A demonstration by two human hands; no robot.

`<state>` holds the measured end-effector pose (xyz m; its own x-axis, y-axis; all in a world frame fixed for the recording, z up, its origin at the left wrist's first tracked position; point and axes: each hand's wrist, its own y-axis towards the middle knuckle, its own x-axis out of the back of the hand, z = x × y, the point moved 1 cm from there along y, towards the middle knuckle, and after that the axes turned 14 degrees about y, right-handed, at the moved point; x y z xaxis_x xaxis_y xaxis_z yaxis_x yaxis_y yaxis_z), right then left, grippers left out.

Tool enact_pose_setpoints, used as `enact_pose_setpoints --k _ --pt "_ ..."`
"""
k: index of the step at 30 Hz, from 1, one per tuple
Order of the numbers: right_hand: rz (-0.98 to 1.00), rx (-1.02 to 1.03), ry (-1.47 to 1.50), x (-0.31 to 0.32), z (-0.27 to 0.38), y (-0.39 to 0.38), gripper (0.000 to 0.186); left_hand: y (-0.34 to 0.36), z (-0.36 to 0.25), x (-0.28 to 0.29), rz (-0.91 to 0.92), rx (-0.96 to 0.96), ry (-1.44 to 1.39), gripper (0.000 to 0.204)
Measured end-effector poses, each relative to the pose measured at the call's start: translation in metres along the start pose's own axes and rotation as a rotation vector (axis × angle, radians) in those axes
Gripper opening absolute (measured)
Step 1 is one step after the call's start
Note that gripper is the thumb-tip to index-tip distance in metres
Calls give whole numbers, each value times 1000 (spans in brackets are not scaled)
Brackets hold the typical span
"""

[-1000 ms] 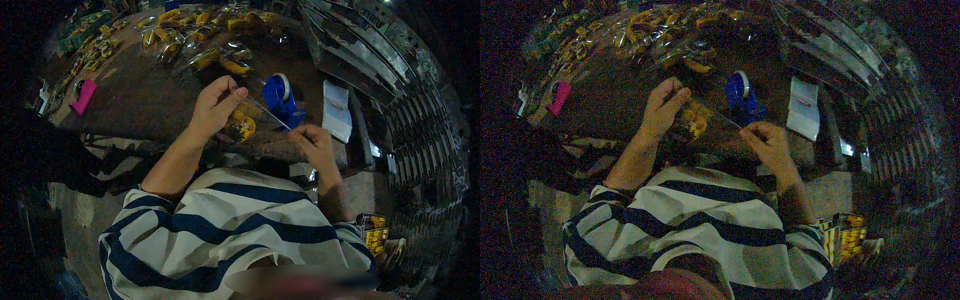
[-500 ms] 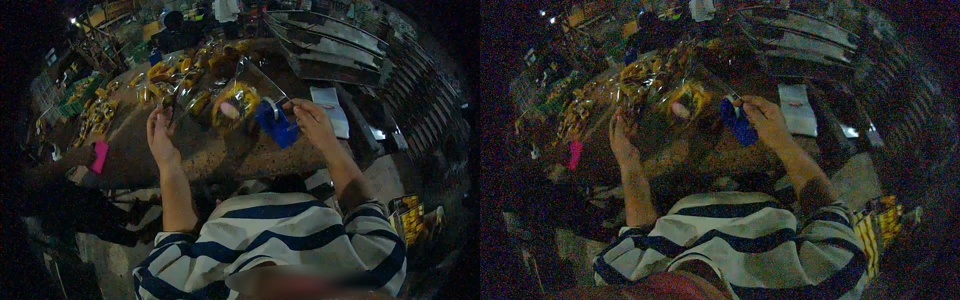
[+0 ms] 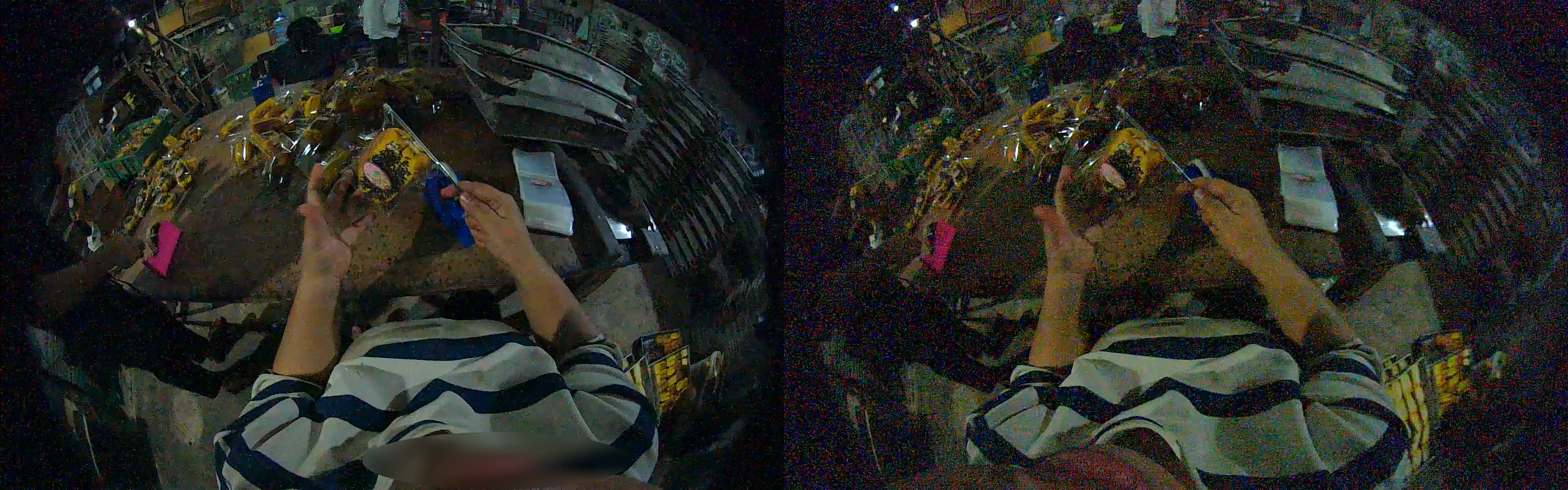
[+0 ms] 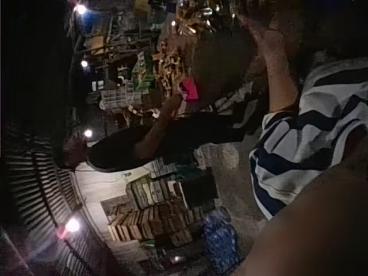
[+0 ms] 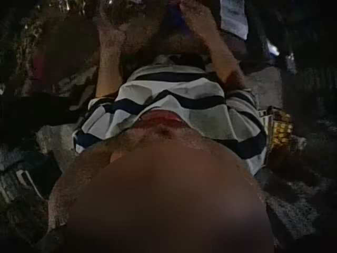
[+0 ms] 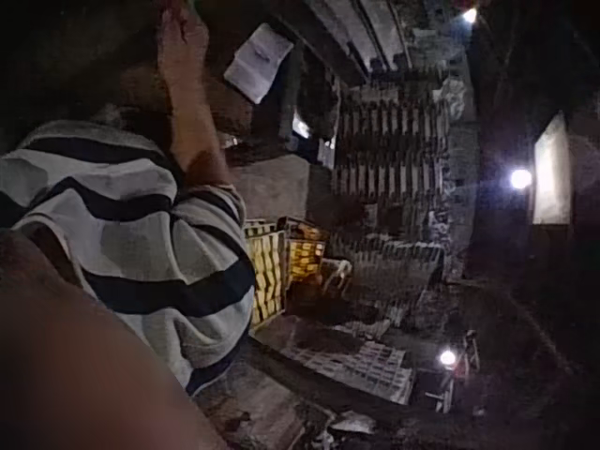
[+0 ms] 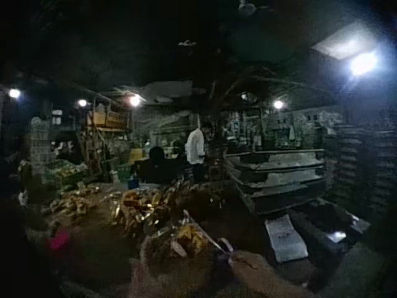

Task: The person places yellow fruit pieces into clear plastic bags, seals each bag with a blue tape dispenser, and sets the sealed packages on the table. The person repeats this process for multiple bags throughout the clip.

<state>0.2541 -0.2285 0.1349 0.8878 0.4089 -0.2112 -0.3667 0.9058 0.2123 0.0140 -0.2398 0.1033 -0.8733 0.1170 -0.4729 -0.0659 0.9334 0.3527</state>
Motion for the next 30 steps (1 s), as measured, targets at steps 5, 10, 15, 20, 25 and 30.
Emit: enact_pose_setpoints --k 5,10,15,20,25,30 --pt "200 -382 595 10 -6 -22 23 7 17 -8 39 -78 86 96" --pt "224 -513 1011 9 -30 -22 19 18 23 -15 -142 -6 303 91" --pt "-19 -569 1009 13 -63 -11 14 3 27 -38 -89 -664 1538 28" --pt "-92 -622 963 0 -74 -15 17 8 65 -51 217 389 662 22" --pt "-89 -299 389 -9 -70 -15 27 7 81 -41 143 610 127 20" --pt "-403 277 -841 59 -58 19 39 6 73 -26 185 582 76 18"
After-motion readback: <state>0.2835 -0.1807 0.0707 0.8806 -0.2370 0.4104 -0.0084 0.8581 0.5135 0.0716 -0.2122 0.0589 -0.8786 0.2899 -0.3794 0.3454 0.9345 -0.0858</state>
